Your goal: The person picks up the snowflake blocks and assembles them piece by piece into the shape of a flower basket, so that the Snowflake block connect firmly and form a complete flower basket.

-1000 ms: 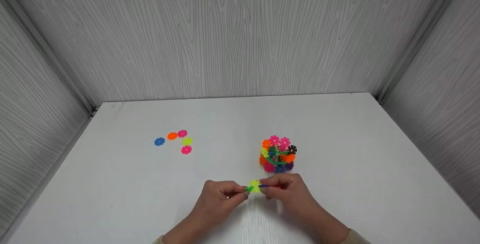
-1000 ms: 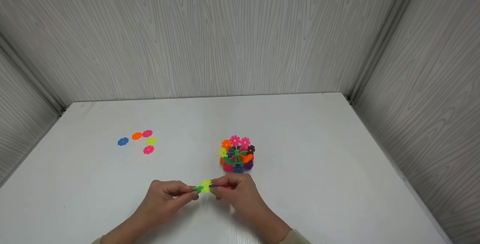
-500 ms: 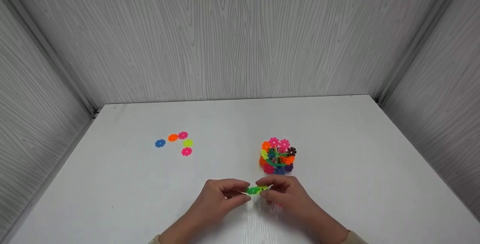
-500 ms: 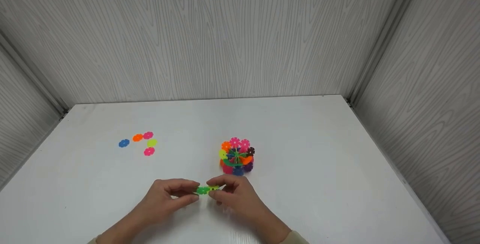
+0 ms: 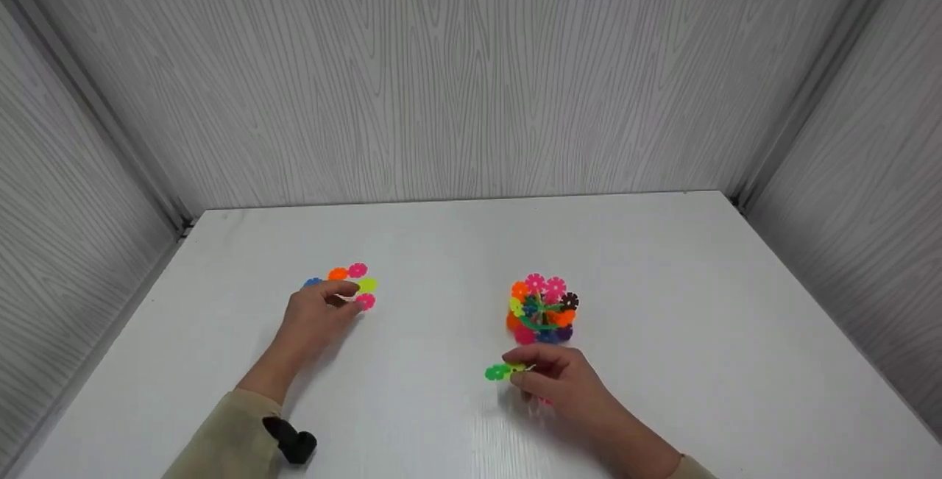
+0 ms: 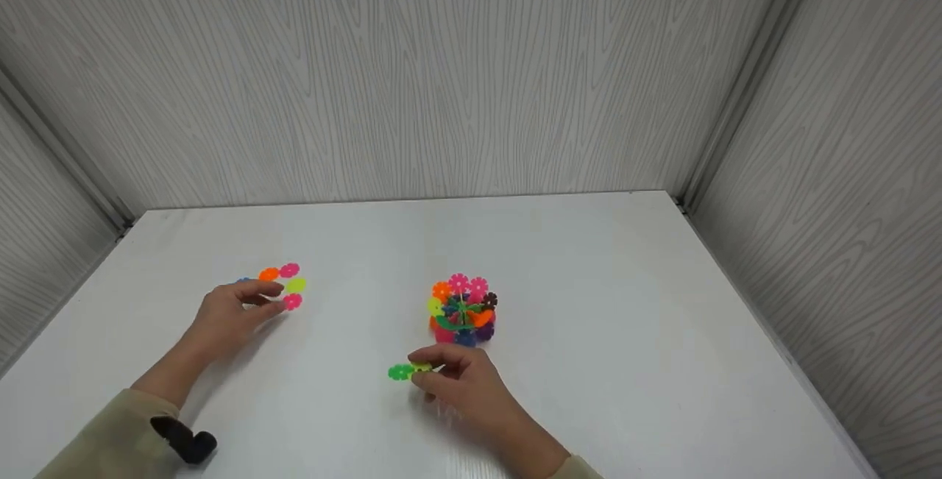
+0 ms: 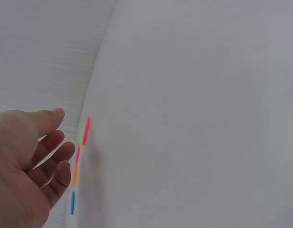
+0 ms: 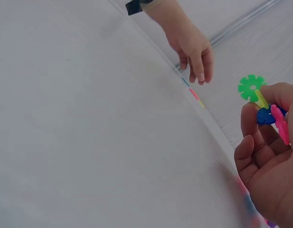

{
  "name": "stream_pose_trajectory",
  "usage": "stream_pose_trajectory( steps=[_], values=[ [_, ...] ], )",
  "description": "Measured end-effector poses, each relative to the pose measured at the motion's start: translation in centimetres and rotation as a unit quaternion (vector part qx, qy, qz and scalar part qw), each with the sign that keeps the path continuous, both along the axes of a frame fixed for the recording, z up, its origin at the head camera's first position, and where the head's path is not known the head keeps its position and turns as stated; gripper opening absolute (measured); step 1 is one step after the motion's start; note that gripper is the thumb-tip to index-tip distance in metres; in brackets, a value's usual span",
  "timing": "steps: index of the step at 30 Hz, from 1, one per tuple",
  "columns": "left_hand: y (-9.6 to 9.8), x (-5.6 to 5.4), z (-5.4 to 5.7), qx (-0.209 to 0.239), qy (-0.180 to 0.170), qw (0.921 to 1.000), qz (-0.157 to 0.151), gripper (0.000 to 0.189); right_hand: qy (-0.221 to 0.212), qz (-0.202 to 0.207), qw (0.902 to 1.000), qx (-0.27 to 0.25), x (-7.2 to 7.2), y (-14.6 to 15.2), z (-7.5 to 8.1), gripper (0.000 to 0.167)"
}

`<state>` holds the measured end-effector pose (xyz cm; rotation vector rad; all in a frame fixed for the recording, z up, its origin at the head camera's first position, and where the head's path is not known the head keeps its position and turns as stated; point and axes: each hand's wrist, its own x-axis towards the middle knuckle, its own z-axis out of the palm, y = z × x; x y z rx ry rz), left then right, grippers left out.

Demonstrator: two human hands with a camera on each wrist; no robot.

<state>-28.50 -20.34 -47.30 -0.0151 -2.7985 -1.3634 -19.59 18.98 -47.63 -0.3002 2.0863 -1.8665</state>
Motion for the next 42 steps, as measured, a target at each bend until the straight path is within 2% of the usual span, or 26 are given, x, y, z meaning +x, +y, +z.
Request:
stream_pose_trajectory(
  steps=[3, 8, 11, 14, 17, 19, 21, 25, 27, 29, 31, 34, 38, 42],
  values=[
    [-0.3, -0.7, -0.7, -0.011, -0.02, 0.9997, -0.006, 0.044, -0.001, 0.004, 1.0, -0.006, 0.1, 0.0, -0.1, 0.034],
    [-0.1, -1.4, -1.2, -0.035, -0.023, 0.9989, -0.021, 0.046, 0.007, 0.01, 0.9998, -0.016, 0.1, 0.0, -0.2, 0.033],
    [0.1, -1.5, -1.1, -0.038, -0.029, 0.9984, -0.03, 0.044, 0.008, 0.012, 0.9998, -0.016, 0.1, 0.0, -0.2, 0.034],
    [0.5, -1.1, -0.9, -0.025, -0.034, 0.9986, -0.031, 0.039, 0.005, 0.012, 0.9998, -0.014, 0.1, 0.0, -0.2, 0.034],
    [1.8, 0.1, -0.9, 0.008, -0.031, 0.9991, -0.028, 0.033, 0.003, 0.008, 0.9998, -0.015, 0.1, -0.1, -0.3, 0.032],
    [3.4, 1.3, -0.6, 0.04, -0.024, 0.9985, -0.029, 0.03, 0.0, 0.003, 0.9999, -0.011, 0.1, -0.1, -0.4, 0.031],
    [5.4, 2.9, -0.1, 0.076, -0.018, 0.9959, -0.044, 0.028, -0.004, -0.004, 1.0, -0.006, 0.0, -0.1, -0.4, 0.029],
    [9.3, 6.0, 1.1, 0.138, -0.007, 0.9831, -0.12, 0.026, -0.011, -0.021, 0.9996, 0.013, 0.0, -0.1, -0.2, 0.028],
    [10.7, 7.3, 1.4, 0.163, -0.008, 0.9731, -0.163, 0.027, -0.005, -0.026, 0.9994, 0.021, 0.1, -0.2, 0.0, 0.026],
    [11.7, 8.2, 1.5, 0.177, -0.005, 0.9654, -0.191, 0.029, 0.005, -0.029, 0.9992, 0.028, 0.1, -0.2, 0.0, 0.024],
    [12.3, 8.9, 1.5, 0.186, -0.001, 0.9601, -0.209, 0.029, 0.016, -0.029, 0.999, 0.032, 0.0, -0.3, 0.0, 0.021],
    [12.6, 9.3, 1.3, 0.199, -0.001, 0.955, -0.22, 0.031, 0.024, -0.033, 0.9986, 0.034, 0.0, -0.3, -0.1, 0.019],
    [12.9, 9.5, 1.0, 0.223, -0.017, 0.9471, -0.23, 0.036, 0.032, -0.041, 0.998, 0.036, 0.1, -0.2, -0.2, 0.02],
    [13.2, 9.5, 0.8, 0.232, -0.038, 0.9437, -0.233, 0.042, 0.04, -0.043, 0.9975, 0.04, 0.1, -0.1, -0.3, 0.02]
  ],
)
